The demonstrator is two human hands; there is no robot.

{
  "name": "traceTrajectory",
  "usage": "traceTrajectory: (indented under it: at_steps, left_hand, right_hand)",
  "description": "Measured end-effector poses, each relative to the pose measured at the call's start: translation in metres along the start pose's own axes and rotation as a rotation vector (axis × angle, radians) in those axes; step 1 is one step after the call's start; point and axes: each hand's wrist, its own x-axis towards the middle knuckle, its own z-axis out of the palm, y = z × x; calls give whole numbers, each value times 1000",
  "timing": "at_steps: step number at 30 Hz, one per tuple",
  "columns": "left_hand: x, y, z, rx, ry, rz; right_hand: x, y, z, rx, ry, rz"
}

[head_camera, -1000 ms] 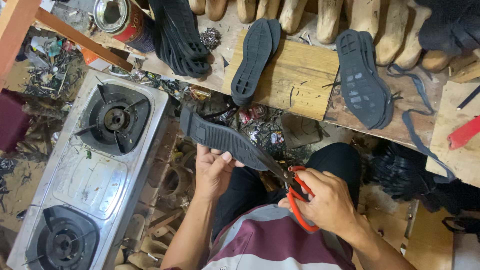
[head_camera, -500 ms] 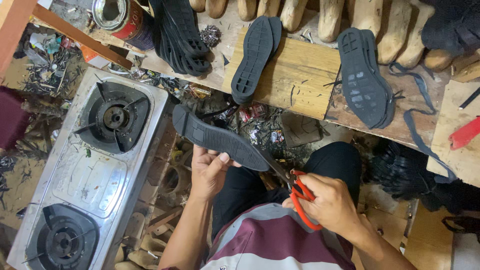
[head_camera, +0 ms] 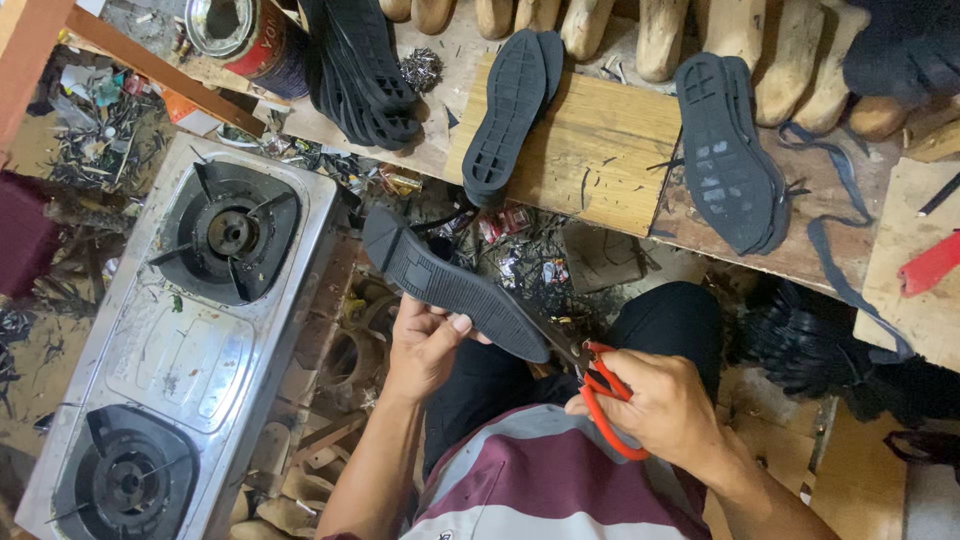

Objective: The person trims the edges of black rubber shoe soles using red-handled scissors. They hold each sole in the left hand, cut along the perimeter, and place the trimmed sole on a wooden workbench. The process repeats for multiple soles.

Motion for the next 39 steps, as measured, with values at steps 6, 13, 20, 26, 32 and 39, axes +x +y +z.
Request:
traceTrajectory:
  at_steps: [6, 13, 20, 26, 32, 39]
  left_hand:
    - [-1, -3, 3, 41, -59, -37]
    - [-3, -4, -1, 64, -116, -96]
    - [-5, 5, -2, 130, -209, -158]
    - [-1, -6, 22, 40, -263, -144]
    - [20, 0, 14, -240, -18, -57]
    - [18, -7, 23, 42, -90, -235]
  right_hand:
    - [3, 0, 0, -19, -7, 73]
    - [5, -5, -7, -93, -13, 14]
    - [1, 4, -9, -37, -34, 119]
    - [3, 11, 13, 83, -13, 141]
    - [3, 13, 18, 19, -48, 217]
    - [-1, 14, 22, 114, 24, 208]
